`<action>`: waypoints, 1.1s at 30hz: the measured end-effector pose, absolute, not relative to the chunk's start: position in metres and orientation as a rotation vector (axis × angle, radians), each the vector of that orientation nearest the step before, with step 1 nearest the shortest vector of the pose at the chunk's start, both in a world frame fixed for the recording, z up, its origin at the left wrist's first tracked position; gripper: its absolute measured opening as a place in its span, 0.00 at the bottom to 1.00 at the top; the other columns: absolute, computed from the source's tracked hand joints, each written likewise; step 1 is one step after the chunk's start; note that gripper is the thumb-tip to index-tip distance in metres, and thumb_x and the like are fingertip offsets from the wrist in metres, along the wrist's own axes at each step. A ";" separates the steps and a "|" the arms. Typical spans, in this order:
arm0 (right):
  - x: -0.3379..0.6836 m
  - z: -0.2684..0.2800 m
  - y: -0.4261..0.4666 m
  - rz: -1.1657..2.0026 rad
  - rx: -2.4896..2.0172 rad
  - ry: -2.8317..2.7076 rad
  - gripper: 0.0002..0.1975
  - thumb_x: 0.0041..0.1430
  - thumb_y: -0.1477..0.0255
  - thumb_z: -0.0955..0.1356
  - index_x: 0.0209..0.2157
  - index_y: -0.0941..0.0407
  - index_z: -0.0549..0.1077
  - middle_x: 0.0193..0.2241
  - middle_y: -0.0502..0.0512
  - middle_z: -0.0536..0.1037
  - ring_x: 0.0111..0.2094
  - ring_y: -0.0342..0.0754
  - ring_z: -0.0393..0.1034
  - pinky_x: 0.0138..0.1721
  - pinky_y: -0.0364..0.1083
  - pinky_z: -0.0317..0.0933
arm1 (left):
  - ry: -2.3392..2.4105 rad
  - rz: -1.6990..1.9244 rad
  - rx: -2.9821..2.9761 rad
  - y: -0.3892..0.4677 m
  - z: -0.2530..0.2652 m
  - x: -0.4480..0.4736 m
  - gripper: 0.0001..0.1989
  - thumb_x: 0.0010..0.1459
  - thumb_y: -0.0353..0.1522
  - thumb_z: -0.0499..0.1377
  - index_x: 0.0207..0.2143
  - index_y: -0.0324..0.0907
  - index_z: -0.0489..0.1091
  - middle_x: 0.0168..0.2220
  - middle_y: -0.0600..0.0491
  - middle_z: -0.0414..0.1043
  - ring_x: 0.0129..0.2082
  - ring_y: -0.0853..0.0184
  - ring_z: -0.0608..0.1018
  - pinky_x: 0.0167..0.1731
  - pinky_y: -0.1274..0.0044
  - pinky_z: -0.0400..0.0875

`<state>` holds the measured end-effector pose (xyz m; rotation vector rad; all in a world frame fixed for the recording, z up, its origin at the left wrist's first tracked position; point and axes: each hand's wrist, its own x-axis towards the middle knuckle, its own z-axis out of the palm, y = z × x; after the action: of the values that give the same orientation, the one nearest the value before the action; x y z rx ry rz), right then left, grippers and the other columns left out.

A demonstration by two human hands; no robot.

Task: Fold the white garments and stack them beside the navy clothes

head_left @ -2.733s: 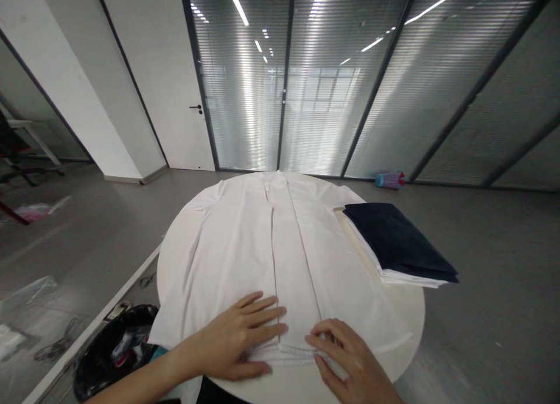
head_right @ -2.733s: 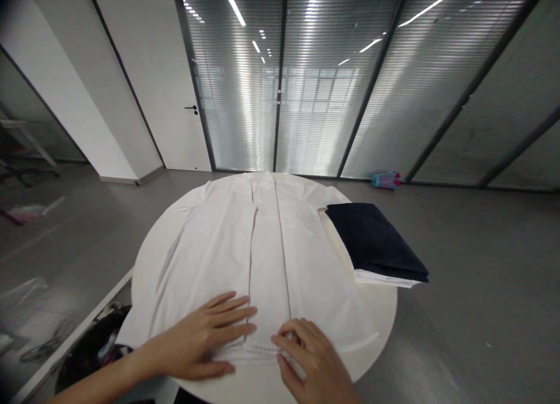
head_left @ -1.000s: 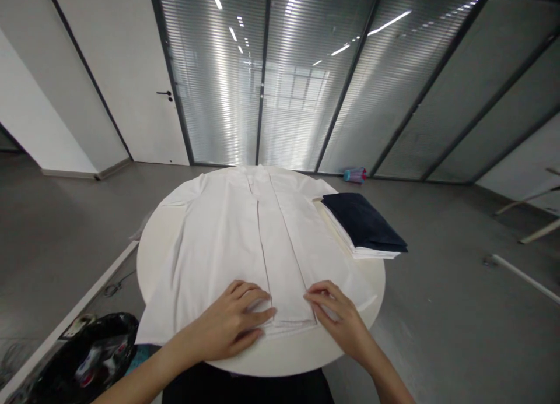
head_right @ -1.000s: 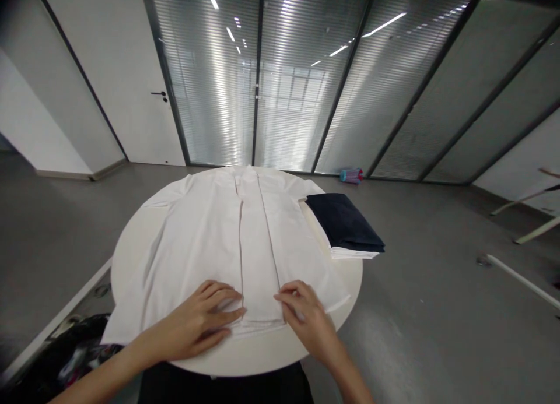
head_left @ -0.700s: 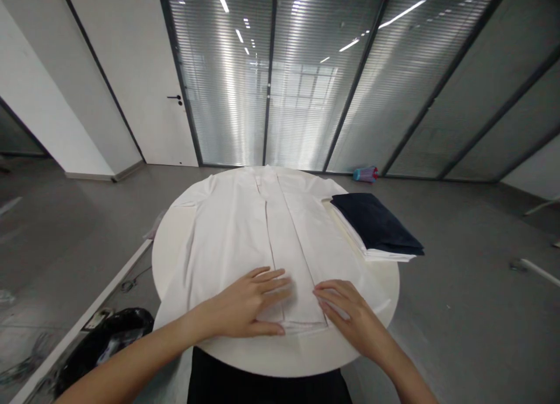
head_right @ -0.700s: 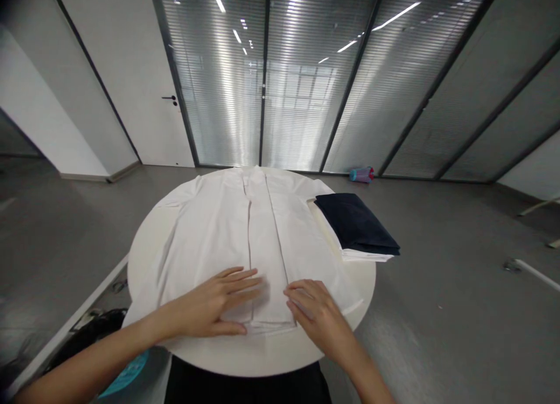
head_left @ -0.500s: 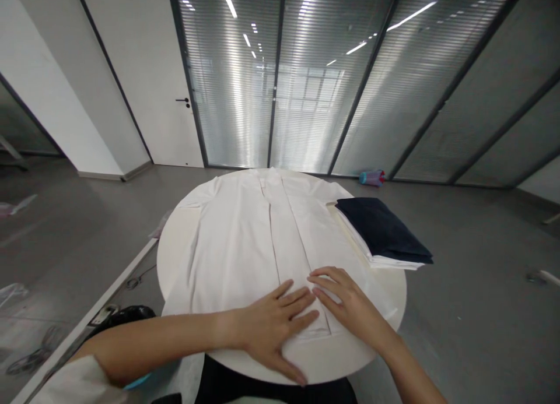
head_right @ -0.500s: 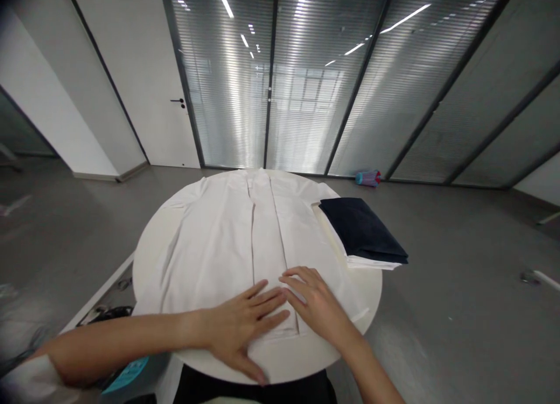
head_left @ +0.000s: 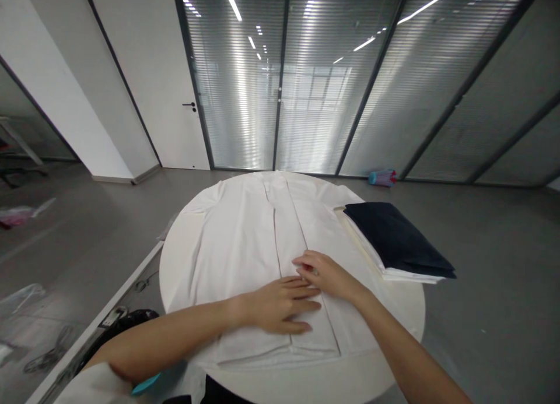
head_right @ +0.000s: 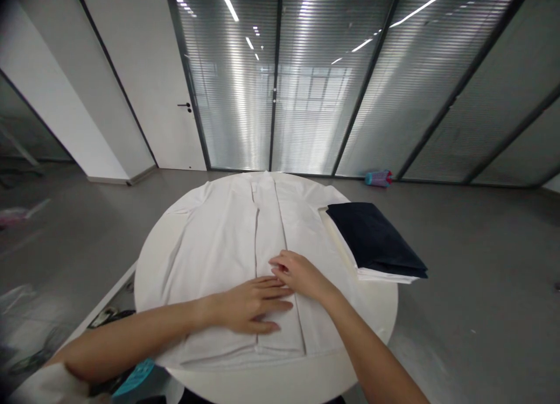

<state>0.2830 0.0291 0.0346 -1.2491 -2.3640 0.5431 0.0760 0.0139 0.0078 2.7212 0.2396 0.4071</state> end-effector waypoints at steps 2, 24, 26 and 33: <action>0.287 0.028 0.028 0.652 -1.232 -2.298 0.11 0.66 0.71 0.65 0.43 0.56 0.79 0.35 0.54 0.78 0.36 0.47 0.72 0.39 0.44 0.65 | 0.239 0.483 2.695 0.017 0.009 0.072 0.20 0.68 0.42 0.55 0.55 0.41 0.71 0.61 0.46 0.69 0.65 0.59 0.66 0.66 0.66 0.57; 0.304 0.023 0.034 0.469 -1.657 -2.057 0.17 0.63 0.63 0.64 0.25 0.56 0.73 0.19 0.50 0.71 0.22 0.45 0.63 0.28 0.44 0.52 | 0.199 0.315 2.707 0.010 0.013 0.067 0.34 0.61 0.50 0.60 0.64 0.42 0.64 0.68 0.44 0.57 0.70 0.51 0.55 0.69 0.55 0.36; 0.306 0.022 0.035 0.443 -1.684 -2.029 0.20 0.63 0.60 0.64 0.19 0.55 0.66 0.18 0.49 0.68 0.22 0.45 0.61 0.27 0.44 0.50 | 0.191 0.328 2.724 0.007 0.014 0.068 0.32 0.62 0.48 0.59 0.64 0.41 0.65 0.68 0.45 0.57 0.70 0.53 0.54 0.70 0.58 0.36; 0.301 0.019 0.034 0.545 -1.613 -2.099 0.23 0.64 0.59 0.61 0.18 0.54 0.59 0.16 0.47 0.63 0.22 0.43 0.57 0.27 0.44 0.47 | 0.162 0.310 2.784 -0.003 0.014 0.075 0.34 0.63 0.50 0.57 0.66 0.42 0.61 0.69 0.46 0.55 0.71 0.53 0.51 0.70 0.59 0.36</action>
<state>0.3009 0.0339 0.0187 -1.6126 -2.0991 0.5453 0.0755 -0.0033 0.0135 2.7838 0.1617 0.3097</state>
